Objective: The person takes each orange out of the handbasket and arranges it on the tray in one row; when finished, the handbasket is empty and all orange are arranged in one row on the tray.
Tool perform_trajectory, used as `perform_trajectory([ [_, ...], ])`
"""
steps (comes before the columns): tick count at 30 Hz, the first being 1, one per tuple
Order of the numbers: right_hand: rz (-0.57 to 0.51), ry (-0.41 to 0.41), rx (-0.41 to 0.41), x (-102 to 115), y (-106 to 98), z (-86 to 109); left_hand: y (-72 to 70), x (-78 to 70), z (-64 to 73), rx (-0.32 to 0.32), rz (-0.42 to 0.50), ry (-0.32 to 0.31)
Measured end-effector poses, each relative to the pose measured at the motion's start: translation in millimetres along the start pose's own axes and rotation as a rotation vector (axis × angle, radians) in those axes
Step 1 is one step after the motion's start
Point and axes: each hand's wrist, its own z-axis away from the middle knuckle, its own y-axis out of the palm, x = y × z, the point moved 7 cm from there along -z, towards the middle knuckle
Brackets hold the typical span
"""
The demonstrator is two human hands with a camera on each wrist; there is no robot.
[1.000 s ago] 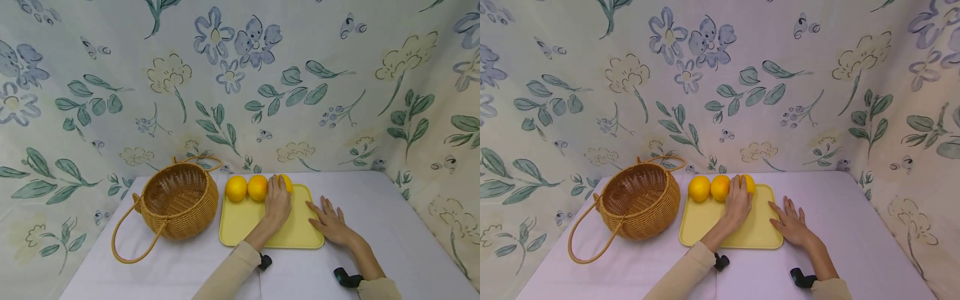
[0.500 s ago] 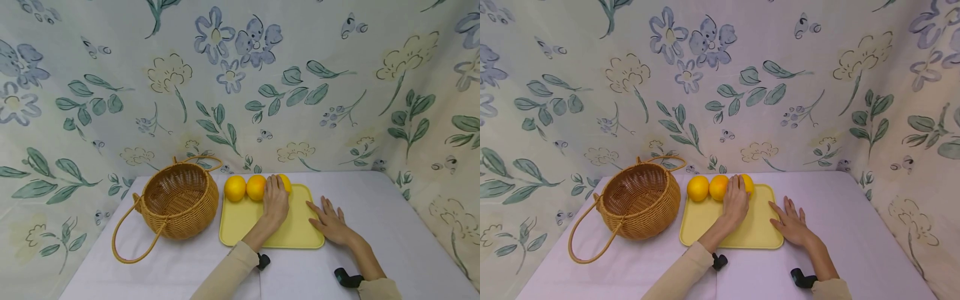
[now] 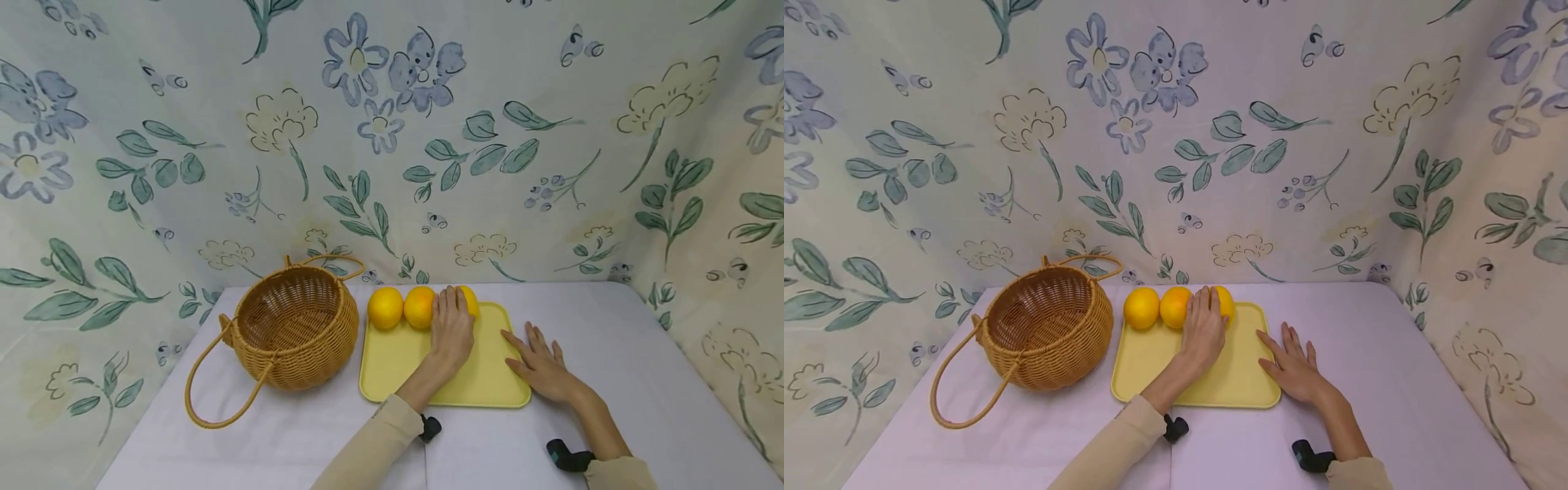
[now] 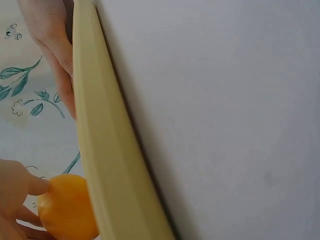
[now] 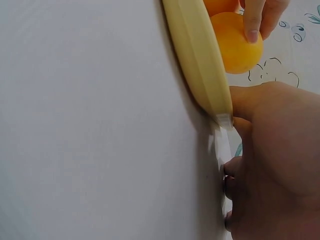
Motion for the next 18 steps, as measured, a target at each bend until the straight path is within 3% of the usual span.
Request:
perform_trajectory([
  [12,0.002,0.029,0.017,-4.1,-5.5,-2.8,0.4,-0.2,-0.5,-0.022,0.014,0.039],
  [18,-0.022,0.044,0.02,-5.2,-9.5,-0.1,1.7,0.6,0.1,0.022,0.018,0.056],
])
